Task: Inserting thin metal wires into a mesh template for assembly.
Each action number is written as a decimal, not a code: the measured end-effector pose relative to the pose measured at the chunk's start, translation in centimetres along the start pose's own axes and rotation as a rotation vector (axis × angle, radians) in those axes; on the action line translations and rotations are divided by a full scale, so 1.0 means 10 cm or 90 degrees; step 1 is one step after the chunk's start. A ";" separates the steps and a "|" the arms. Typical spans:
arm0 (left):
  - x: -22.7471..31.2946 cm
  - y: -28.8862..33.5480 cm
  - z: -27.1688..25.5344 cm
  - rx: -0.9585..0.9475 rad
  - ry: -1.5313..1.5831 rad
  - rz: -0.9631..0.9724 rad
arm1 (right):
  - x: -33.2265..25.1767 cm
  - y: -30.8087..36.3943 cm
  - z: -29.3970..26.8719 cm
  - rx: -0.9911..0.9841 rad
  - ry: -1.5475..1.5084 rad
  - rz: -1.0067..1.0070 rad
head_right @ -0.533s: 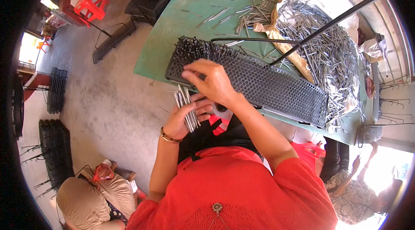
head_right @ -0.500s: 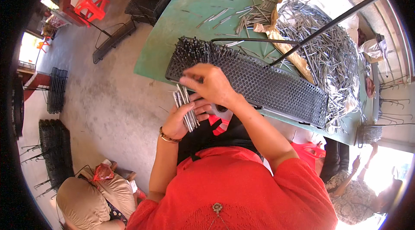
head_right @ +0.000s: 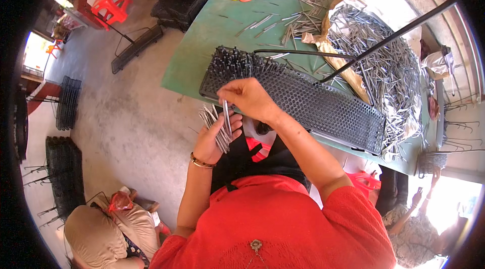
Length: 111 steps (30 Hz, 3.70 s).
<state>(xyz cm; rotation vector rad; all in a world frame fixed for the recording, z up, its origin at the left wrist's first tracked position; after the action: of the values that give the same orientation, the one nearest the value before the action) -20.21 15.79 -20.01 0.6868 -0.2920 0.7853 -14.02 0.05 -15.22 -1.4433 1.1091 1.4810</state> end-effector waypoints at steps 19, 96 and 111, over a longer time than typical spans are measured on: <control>-0.10 -0.02 -0.04 -0.033 -0.004 -0.069 | -0.06 -0.60 0.07 0.303 0.219 -0.321; -0.04 -0.01 0.03 -0.009 -0.047 -0.104 | 0.08 -0.41 -0.03 0.390 0.299 -0.375; -0.04 0.01 0.04 0.057 -0.125 -0.073 | 0.05 -0.38 0.01 0.209 0.603 -0.611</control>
<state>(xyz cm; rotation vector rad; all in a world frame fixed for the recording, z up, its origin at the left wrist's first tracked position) -20.56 15.36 -19.82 0.8591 -0.3944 0.6257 -10.48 1.36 -15.95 -2.0372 0.8445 -0.0927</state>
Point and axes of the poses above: each hand's wrist, its own y-axis away from the middle knuckle, its own z-axis out of the palm, x = y × z, the point moved 1 cm from there along -y, towards the middle knuckle, and after that the axes turned 6 degrees about -z, right-handed, at the moved point
